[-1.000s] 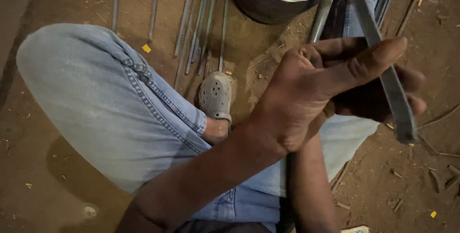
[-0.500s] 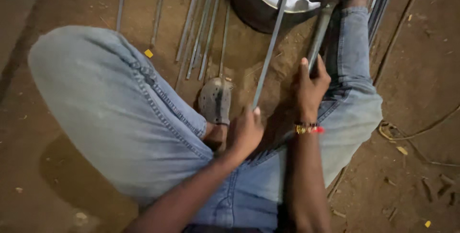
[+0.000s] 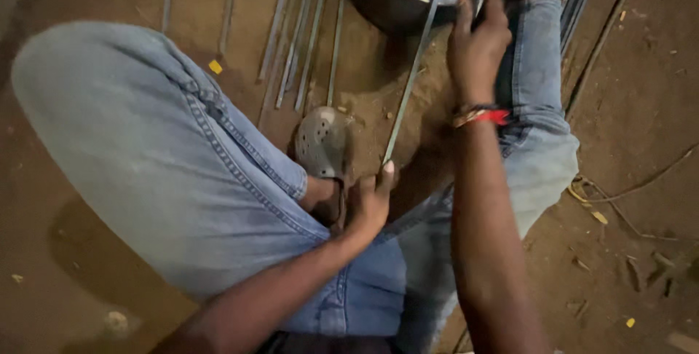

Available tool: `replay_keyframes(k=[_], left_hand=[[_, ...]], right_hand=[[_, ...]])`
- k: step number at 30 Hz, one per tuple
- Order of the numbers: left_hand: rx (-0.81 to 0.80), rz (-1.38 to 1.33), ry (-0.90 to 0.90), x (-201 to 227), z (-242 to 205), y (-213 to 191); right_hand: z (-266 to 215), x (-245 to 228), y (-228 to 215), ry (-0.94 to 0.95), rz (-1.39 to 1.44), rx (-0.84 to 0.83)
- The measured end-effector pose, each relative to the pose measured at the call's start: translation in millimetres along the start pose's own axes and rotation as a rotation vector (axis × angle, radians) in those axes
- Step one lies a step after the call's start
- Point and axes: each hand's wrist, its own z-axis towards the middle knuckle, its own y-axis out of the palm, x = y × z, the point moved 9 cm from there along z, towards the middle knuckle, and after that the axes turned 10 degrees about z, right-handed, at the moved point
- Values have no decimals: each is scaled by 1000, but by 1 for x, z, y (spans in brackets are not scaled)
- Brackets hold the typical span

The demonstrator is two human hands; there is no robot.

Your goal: The person sits on the ground and repeatedly hammers a metal rod against a circular metal object. They adjust the rod's position and continue striking it with a hammer throughout the clip.

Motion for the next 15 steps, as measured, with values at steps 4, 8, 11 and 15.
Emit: replay_keyframes(k=[4, 8, 11, 15], left_hand=[[36, 40, 7, 8, 11, -12], [127, 105, -2, 28, 27, -28], [202, 92, 139, 65, 39, -50], [-94, 23, 150, 106, 15, -67]], right_hand=[[-10, 14, -16, 304, 121, -36], [-78, -19, -37, 342, 27, -55], [-102, -27, -36, 293, -99, -33], [-100, -1, -31, 371, -86, -99]])
